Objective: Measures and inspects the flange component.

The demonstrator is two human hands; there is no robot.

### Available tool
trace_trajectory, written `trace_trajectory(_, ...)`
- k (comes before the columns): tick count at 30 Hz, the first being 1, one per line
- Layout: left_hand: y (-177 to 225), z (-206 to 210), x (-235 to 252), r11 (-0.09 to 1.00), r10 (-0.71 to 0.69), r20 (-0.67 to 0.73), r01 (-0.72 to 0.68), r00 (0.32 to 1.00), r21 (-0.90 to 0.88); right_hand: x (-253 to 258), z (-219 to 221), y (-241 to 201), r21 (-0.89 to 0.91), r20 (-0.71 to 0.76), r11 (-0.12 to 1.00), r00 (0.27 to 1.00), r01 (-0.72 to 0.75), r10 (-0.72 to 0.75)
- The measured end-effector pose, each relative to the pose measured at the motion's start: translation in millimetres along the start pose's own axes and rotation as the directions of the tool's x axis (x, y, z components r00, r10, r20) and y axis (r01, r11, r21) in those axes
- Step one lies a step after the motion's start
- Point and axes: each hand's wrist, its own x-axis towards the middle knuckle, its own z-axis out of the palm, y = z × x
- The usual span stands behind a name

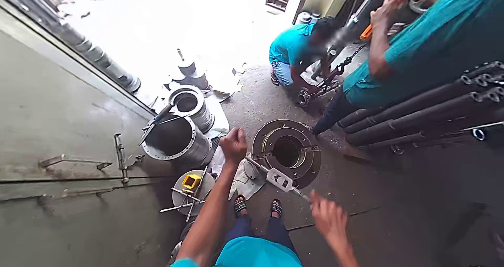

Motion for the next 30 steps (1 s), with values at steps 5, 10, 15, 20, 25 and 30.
trace_trajectory(5, -9.2, 51.2, 39.1, 0.872, 0.333, 0.013, -0.303, 0.943, -0.385, -67.6, 13.8, -22.0, 0.182, 0.029, 0.983, 0.999, -0.028, 0.023)
trace_trajectory(10, 2.7, 16.0, 28.9, 0.967, 0.233, 0.375, -0.253, 0.897, 0.003, -61.6, 45.4, -1.0, 0.0, -0.302, 0.99, 0.944, 0.14, -0.134)
trace_trajectory(15, 3.9, -44.9, -25.2, 0.923, -0.018, 0.404, -0.14, 0.915, 0.359, 34.4, 29.7, 35.3, -0.237, -0.422, 0.931, 0.834, 0.277, -0.356)
trace_trajectory(20, 31.5, -82.8, -138.5, 0.879, -0.183, 0.2, 0.069, 0.963, 0.471, 168.6, -33.6, -4.8, -0.255, 0.283, 0.867, 0.89, 0.429, -0.357)
trace_trajectory(25, 25.6, -68.3, -101.4, 0.891, -0.375, 0.089, 0.333, 0.923, 0.31, 151.0, -44.8, 7.1, -0.226, 0.482, 0.865, 0.823, 0.448, -0.3)
trace_trajectory(30, 29.3, 10.0, 30.6, 0.959, -0.283, 0.222, 0.275, 0.933, 0.07, 40.6, -5.2, 37.8, 0.495, 0.749, 0.869, 0.503, 0.008, -0.431)
